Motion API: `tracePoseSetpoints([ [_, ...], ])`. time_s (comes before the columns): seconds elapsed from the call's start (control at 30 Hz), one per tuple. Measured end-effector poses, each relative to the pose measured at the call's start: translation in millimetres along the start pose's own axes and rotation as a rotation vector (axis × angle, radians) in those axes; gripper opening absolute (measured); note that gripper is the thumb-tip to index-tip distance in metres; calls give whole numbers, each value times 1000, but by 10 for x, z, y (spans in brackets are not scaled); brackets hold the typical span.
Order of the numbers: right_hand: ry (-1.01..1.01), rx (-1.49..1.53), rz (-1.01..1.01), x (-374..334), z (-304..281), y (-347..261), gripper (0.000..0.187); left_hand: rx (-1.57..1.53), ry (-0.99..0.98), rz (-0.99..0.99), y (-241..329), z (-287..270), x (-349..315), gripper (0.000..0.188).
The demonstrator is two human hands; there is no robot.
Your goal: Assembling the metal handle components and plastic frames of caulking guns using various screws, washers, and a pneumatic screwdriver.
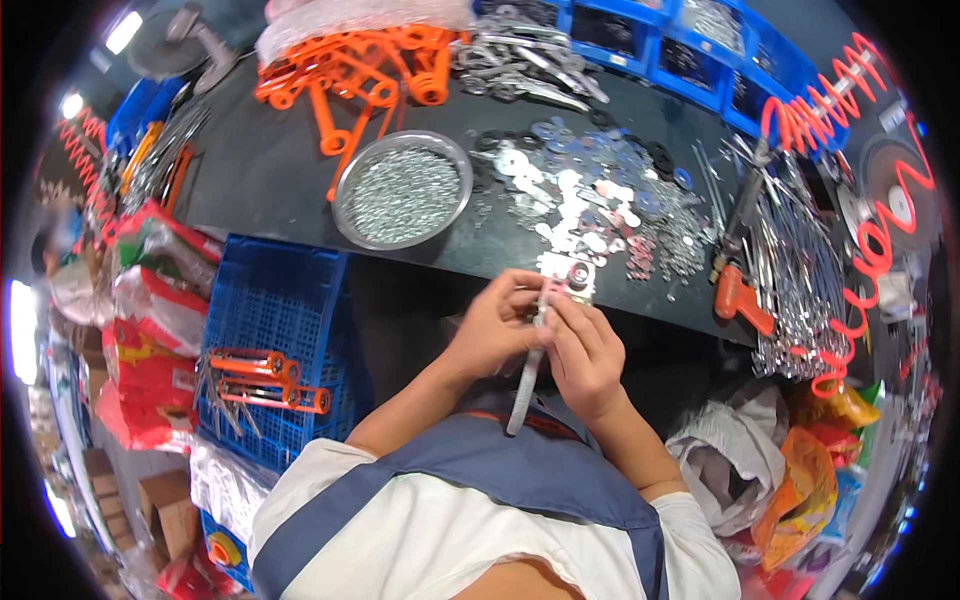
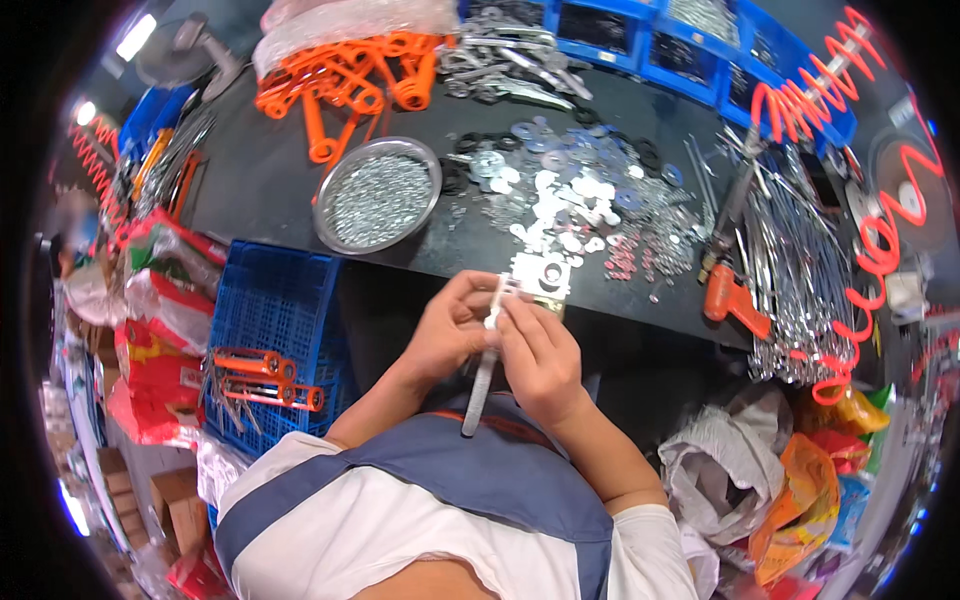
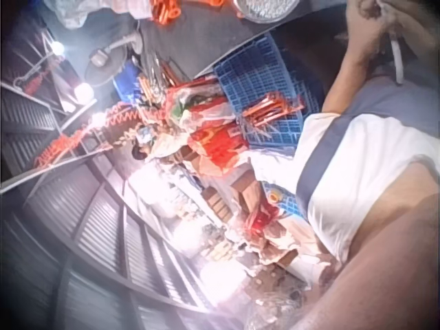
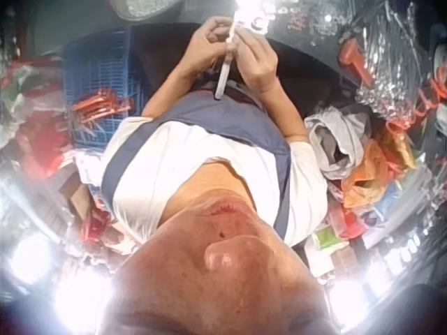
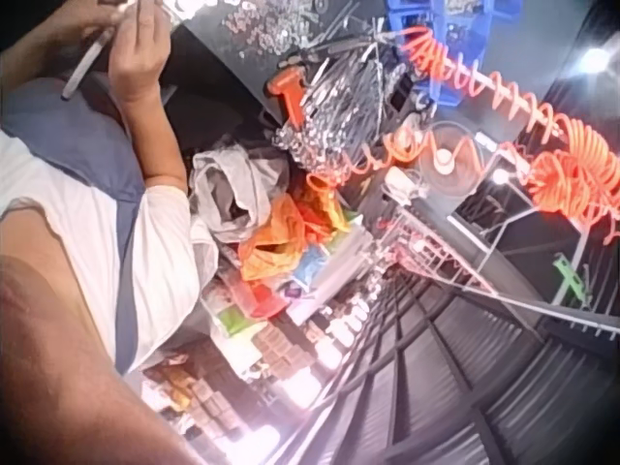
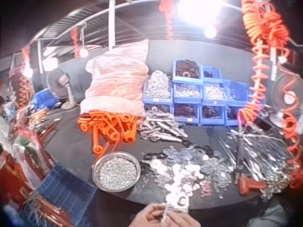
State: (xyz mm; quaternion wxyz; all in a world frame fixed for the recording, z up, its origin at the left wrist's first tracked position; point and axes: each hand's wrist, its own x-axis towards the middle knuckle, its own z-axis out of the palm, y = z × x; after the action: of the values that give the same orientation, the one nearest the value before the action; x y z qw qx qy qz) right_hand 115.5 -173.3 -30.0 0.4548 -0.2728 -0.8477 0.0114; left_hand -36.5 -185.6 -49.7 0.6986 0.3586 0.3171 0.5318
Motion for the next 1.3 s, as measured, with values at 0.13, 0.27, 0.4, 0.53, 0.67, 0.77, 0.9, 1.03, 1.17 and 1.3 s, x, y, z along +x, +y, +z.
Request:
tracePoseSetpoints([
  [0.13,-14,194,261,-114,-300,149,33,-29,103,60,133,-89,-54,66],
  [0.27,425,-451,956,-987,-1006,827,10,-127,135,215,333,-434,-151,69],
  [0.4,313,-1146,1045,-1873,-1642,1396,17,-226,12,155,280,-399,-74,64],
  [0.53,37,-1148,1313,-2105,-1904,1811,22,-259,-88,78,166,-92,-6,60],
  [0.67,-100,-1104,1321,-2187,-2072,1762,27,-256,-75,85,158,-111,-40,57],
  [0.77,-59,-487,1403,-2557,-2432,1360,25,-183,23,73,184,-240,-159,54],
  [0.9,-59,894,1117,-2579,-2387,396,24,-106,81,100,232,-457,-261,54],
  [1.03,617,795,1498,-2368,-1779,506,33,47,83,6,264,-171,-95,54],
  [1.17,1065,815,1482,-1526,-857,185,27,94,53,138,398,6,17,50],
  [1.3,121,619,1060,-844,-541,-409,34,147,147,202,533,-108,-76,49],
])
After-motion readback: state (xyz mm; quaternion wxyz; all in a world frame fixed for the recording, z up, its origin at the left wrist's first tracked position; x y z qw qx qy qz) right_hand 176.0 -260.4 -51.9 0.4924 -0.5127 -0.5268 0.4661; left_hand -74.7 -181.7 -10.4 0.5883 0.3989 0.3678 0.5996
